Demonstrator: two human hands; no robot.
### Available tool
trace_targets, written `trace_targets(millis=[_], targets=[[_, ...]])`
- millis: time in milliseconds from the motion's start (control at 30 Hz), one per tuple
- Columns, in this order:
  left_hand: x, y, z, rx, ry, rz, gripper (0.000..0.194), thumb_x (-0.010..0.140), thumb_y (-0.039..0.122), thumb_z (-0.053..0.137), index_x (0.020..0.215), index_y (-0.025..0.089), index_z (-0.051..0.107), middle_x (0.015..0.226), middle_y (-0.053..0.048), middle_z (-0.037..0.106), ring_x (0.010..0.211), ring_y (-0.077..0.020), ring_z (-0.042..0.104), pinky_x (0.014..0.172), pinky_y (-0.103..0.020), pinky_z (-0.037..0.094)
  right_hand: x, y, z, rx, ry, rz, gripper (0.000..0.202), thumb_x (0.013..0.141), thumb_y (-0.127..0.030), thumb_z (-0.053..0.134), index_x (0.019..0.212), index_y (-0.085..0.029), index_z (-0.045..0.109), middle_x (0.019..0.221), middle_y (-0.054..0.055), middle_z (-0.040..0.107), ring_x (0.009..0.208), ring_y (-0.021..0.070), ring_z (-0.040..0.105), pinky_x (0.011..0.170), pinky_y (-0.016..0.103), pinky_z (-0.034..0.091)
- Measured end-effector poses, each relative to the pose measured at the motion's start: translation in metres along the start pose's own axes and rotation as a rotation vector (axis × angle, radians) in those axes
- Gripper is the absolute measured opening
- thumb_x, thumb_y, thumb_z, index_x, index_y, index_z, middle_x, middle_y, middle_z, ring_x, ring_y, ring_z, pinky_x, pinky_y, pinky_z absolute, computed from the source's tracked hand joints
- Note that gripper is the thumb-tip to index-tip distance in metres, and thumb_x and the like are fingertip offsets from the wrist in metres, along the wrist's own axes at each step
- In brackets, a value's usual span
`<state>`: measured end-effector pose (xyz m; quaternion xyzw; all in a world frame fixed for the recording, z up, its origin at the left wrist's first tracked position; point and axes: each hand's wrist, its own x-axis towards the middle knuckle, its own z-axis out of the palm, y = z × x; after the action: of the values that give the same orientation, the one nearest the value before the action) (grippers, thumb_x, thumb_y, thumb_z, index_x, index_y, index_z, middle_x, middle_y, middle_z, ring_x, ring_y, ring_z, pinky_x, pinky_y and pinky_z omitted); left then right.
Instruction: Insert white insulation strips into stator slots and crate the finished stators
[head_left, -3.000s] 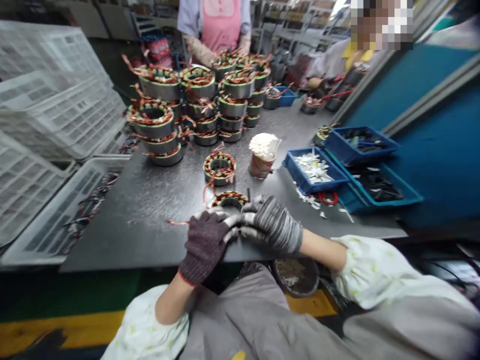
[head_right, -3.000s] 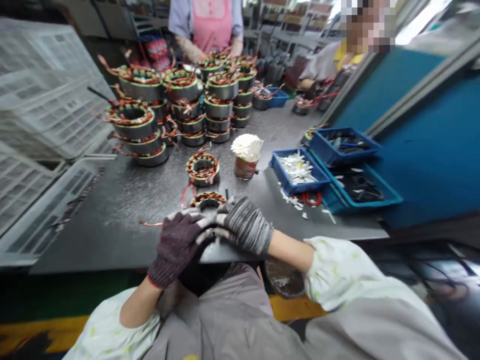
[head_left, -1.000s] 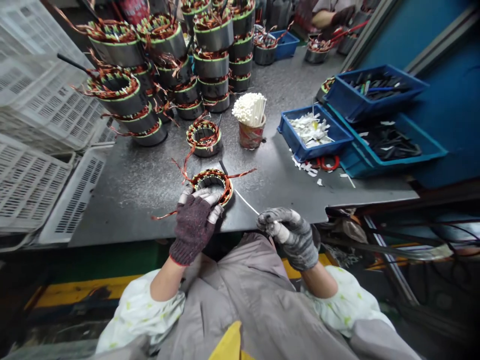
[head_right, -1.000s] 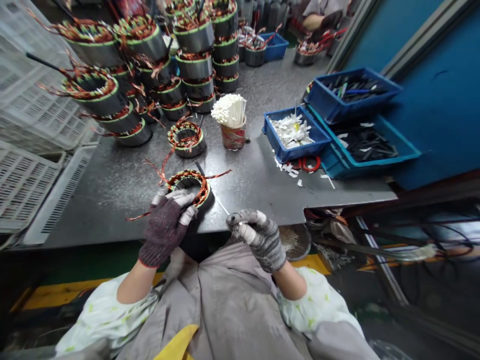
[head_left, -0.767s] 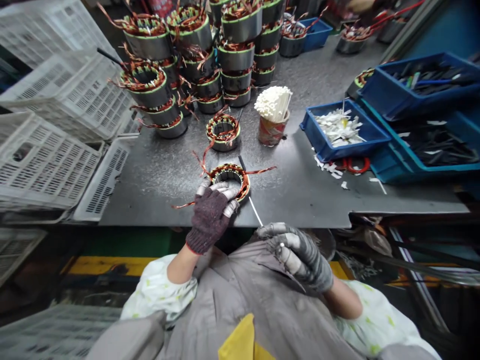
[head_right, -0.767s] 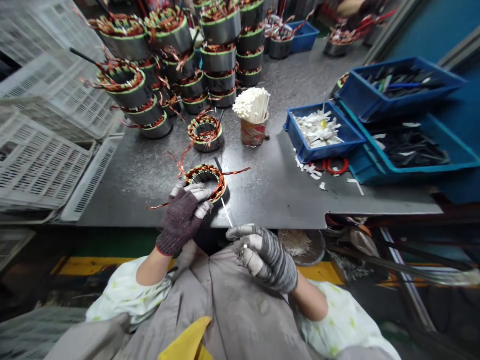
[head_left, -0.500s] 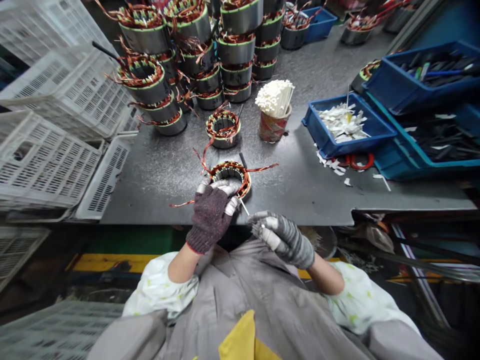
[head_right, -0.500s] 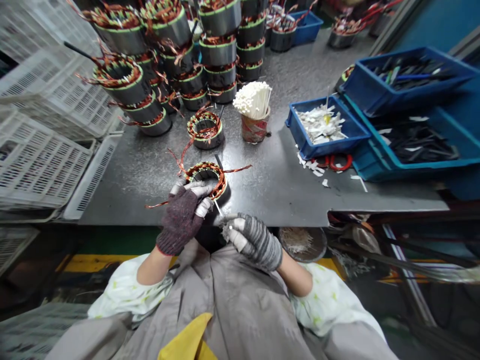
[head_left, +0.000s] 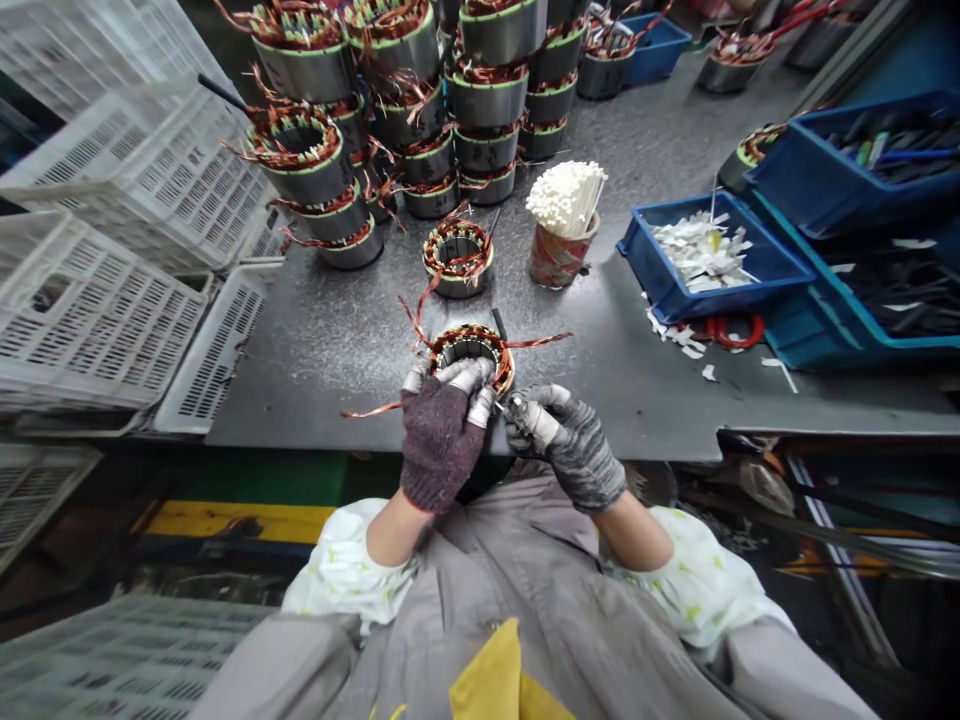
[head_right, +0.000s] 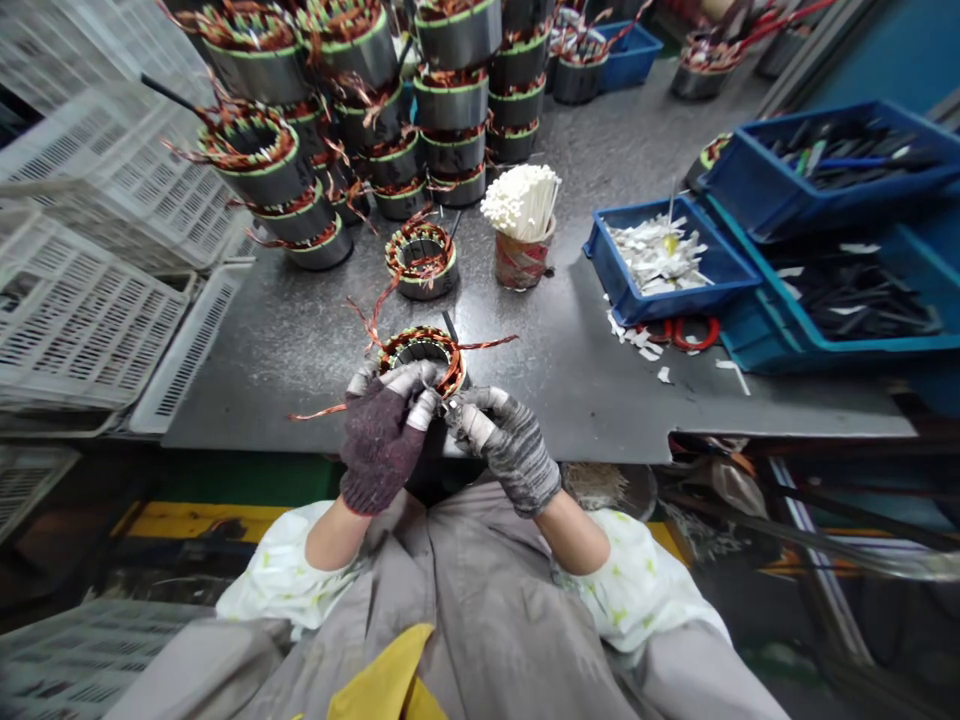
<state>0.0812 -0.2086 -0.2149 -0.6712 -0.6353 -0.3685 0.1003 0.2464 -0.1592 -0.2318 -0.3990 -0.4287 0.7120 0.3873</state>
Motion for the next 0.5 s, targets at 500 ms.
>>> trace_targets(millis=[500], targets=[[-0.004,-0.003,-0.01,0.029,-0.145,0.101,0.029,0.103,0.025,0.058,0.127,0.026,0.074,0.127,-0.006,0.08,0.124,-0.024,0.072,0.127,-0.053,0.033,0.02,0.0,-0.005,-0.433,0.007,-0.291,0.024,0.081,-0.045,0.073,0.077,-0.022,0.07,0.07,0.001,0.072,0.064,0.0168,0.063,0.063,0.03,0.055]])
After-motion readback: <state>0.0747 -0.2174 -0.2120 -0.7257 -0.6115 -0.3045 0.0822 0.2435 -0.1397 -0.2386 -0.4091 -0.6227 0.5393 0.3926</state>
